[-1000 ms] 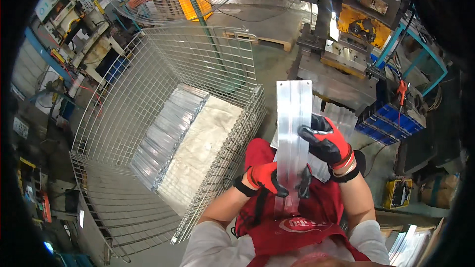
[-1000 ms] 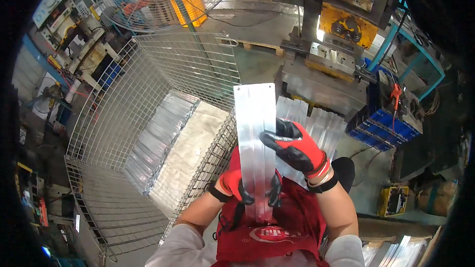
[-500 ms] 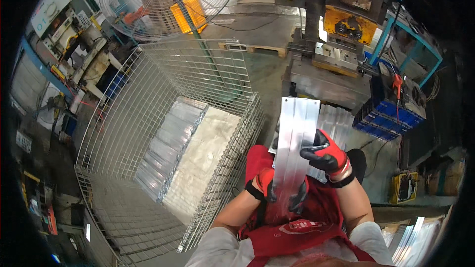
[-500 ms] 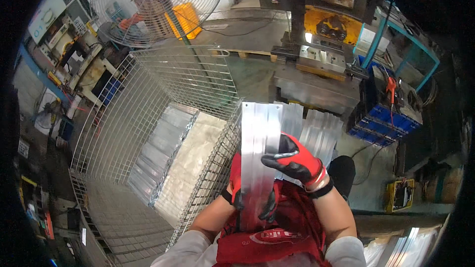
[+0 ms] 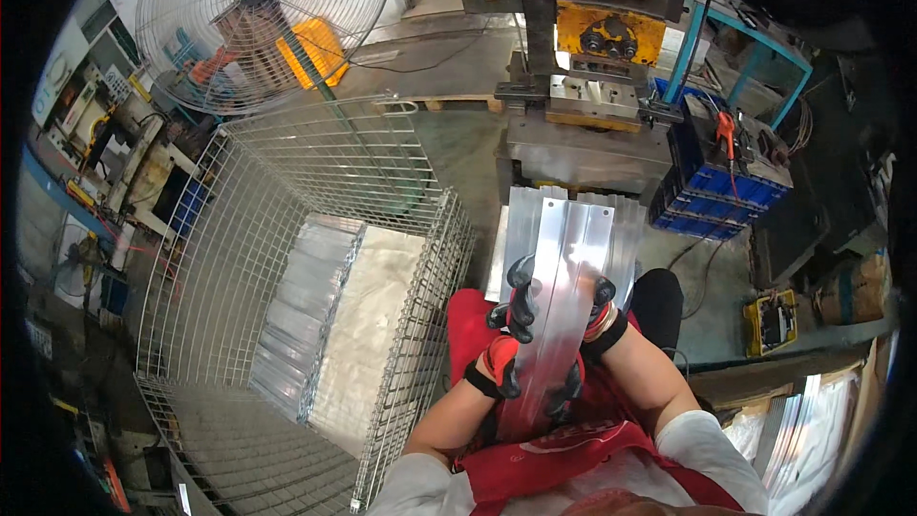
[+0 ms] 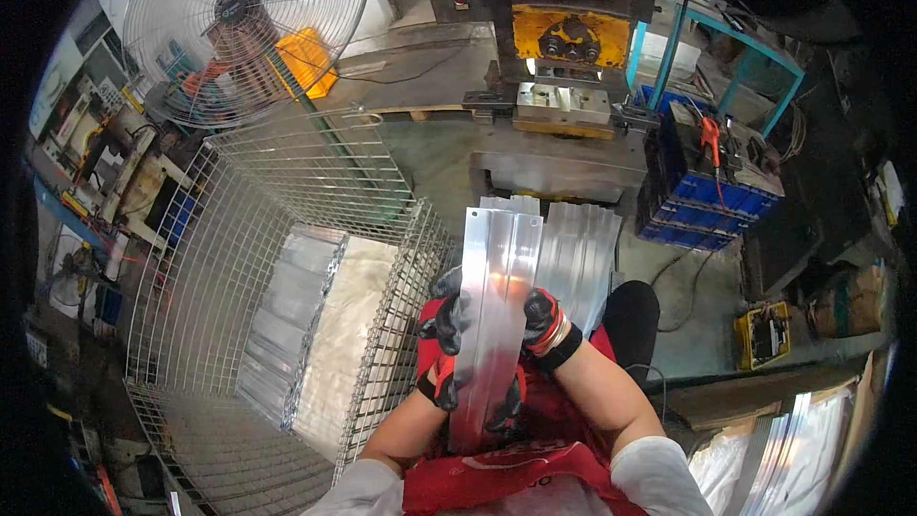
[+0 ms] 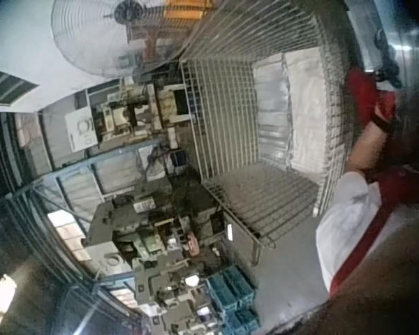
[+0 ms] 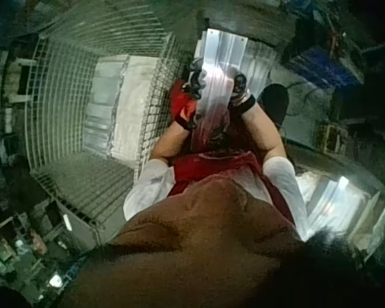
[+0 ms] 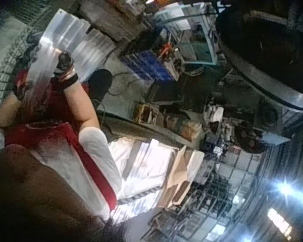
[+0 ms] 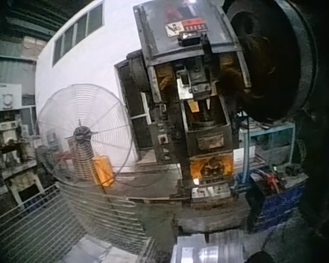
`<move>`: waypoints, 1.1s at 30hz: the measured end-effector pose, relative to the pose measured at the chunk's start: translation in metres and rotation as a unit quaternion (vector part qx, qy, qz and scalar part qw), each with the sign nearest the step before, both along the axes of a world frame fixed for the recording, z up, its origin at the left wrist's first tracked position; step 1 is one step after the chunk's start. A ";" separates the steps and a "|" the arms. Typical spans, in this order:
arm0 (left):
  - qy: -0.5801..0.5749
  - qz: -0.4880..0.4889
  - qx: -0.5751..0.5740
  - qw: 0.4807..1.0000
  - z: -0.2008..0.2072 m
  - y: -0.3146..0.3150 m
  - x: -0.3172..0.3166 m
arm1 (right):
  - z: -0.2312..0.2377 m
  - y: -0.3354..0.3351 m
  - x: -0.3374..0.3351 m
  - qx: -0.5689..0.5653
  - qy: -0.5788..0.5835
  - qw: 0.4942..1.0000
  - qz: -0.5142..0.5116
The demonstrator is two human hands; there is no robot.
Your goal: Manually feed metal strips into a press machine to bend them and stack the finished parts.
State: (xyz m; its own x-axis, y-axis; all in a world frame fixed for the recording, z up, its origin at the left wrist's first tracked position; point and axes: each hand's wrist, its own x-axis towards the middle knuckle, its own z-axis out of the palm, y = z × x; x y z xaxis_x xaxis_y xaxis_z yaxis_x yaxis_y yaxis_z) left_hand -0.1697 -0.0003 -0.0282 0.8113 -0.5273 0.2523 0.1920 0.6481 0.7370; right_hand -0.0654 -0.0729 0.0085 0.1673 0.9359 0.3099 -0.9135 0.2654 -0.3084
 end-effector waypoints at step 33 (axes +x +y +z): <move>0.023 0.122 -0.240 0.963 0.052 -0.009 0.038 | 0.027 0.031 0.038 -0.198 -0.054 0.950 -0.237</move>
